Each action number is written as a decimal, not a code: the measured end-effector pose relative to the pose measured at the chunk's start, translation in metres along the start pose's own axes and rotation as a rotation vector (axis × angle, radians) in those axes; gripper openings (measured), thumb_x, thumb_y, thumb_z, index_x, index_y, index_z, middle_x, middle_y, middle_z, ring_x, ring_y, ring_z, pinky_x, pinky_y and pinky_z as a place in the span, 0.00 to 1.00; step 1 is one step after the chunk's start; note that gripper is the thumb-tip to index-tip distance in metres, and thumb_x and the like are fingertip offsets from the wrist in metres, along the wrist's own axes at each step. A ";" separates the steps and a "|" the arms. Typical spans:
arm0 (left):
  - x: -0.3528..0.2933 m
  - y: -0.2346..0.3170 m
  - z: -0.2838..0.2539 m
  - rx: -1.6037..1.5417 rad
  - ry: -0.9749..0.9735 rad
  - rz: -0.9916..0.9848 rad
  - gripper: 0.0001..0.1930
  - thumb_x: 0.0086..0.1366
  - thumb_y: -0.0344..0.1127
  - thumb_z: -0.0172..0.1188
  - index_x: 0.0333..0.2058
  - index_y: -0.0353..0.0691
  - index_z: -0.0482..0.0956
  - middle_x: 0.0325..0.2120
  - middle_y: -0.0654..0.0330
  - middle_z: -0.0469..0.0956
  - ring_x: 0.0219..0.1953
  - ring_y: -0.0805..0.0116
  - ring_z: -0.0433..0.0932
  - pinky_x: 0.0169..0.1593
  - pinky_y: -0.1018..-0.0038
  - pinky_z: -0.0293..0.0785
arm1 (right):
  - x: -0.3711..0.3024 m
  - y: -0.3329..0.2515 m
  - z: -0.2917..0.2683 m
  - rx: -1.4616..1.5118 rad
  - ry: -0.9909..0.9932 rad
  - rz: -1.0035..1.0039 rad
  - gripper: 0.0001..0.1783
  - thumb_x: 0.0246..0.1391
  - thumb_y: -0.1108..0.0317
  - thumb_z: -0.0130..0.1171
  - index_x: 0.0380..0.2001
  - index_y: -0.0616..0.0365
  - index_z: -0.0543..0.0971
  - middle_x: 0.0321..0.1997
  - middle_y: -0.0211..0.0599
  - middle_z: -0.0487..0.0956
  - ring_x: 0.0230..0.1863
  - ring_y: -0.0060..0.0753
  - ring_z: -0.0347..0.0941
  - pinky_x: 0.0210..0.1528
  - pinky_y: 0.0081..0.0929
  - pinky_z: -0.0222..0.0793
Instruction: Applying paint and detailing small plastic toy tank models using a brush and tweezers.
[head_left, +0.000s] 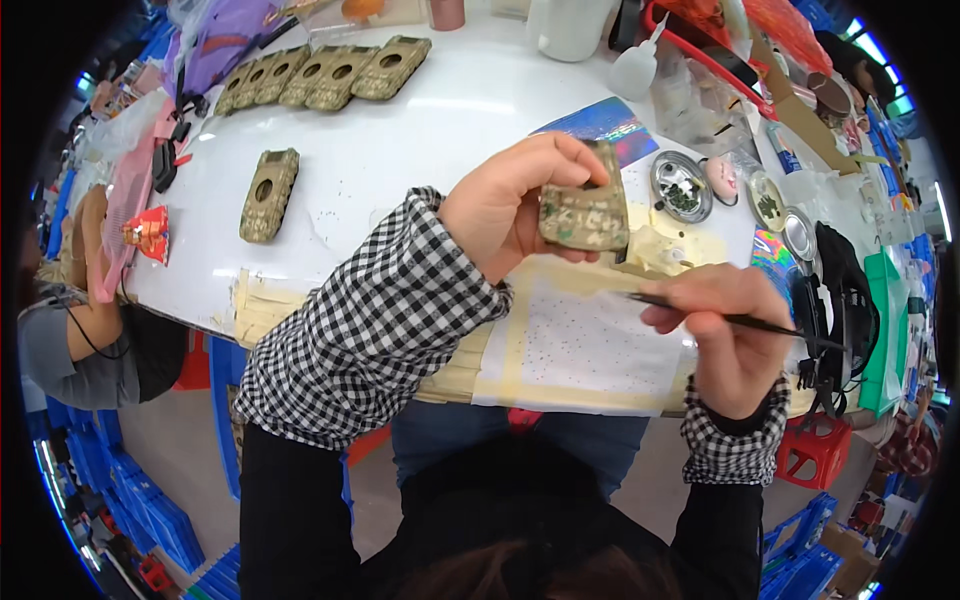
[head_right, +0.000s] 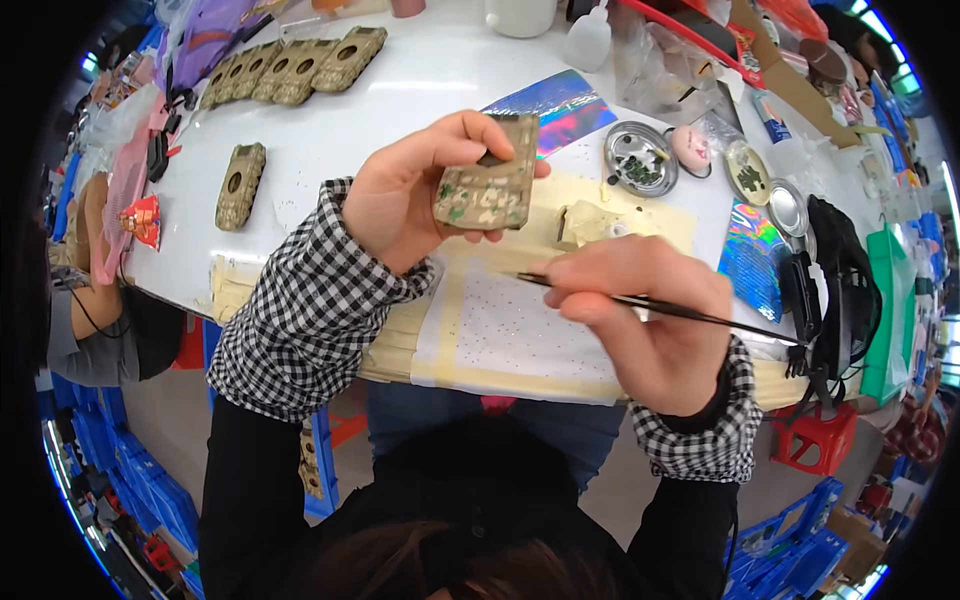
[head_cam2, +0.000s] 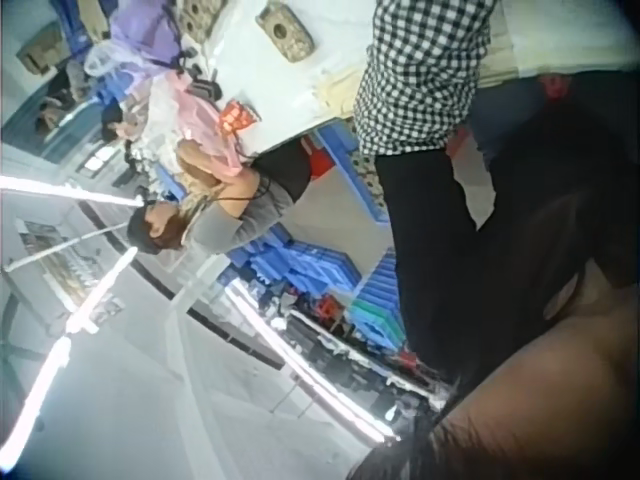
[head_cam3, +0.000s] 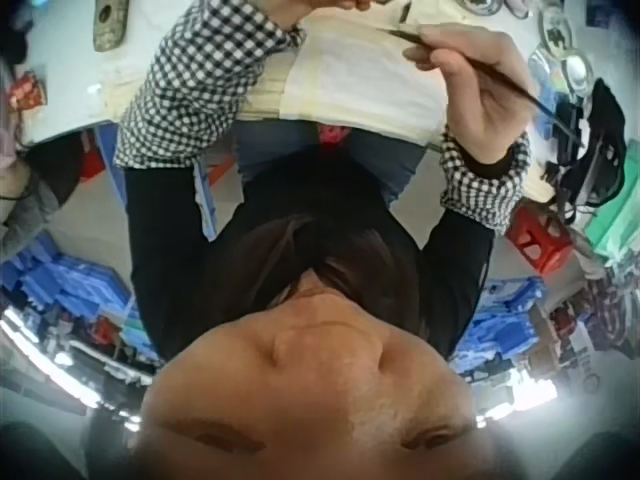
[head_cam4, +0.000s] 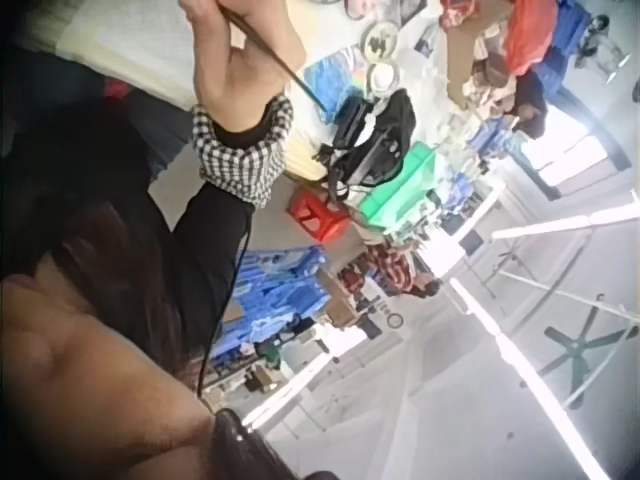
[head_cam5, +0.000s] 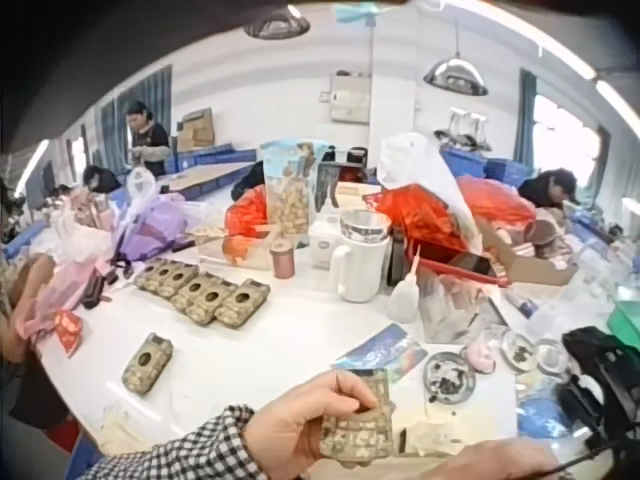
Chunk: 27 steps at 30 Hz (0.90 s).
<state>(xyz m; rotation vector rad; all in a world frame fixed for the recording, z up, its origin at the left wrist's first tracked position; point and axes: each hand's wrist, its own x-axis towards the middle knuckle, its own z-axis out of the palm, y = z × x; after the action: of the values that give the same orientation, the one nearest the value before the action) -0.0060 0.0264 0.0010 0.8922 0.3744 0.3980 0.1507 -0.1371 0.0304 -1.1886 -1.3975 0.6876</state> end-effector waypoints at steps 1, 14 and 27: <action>0.000 0.000 -0.002 -0.041 -0.045 -0.054 0.12 0.64 0.38 0.45 0.40 0.39 0.71 0.35 0.52 0.79 0.30 0.66 0.79 0.31 0.74 0.78 | 0.004 -0.009 -0.002 0.042 0.048 -0.011 0.06 0.53 0.76 0.61 0.34 0.68 0.78 0.31 0.43 0.81 0.32 0.31 0.79 0.37 0.24 0.74; -0.002 -0.004 -0.002 -0.030 -0.294 -0.193 0.11 0.59 0.35 0.51 0.40 0.38 0.69 0.31 0.55 0.77 0.23 0.69 0.77 0.23 0.78 0.74 | 0.039 -0.013 -0.014 -0.201 -0.178 -0.204 0.05 0.52 0.75 0.62 0.31 0.67 0.77 0.27 0.36 0.75 0.28 0.27 0.70 0.32 0.20 0.65; -0.002 -0.004 0.001 -0.029 -0.280 -0.209 0.10 0.58 0.33 0.55 0.39 0.40 0.69 0.28 0.57 0.77 0.21 0.71 0.77 0.21 0.79 0.72 | 0.041 -0.010 -0.014 -0.212 -0.227 -0.208 0.07 0.50 0.75 0.63 0.30 0.68 0.78 0.28 0.37 0.77 0.29 0.28 0.73 0.32 0.21 0.68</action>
<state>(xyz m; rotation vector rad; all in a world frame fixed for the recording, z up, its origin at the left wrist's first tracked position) -0.0069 0.0223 -0.0012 0.8578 0.2000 0.0831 0.1665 -0.1060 0.0574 -1.1319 -1.7930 0.5494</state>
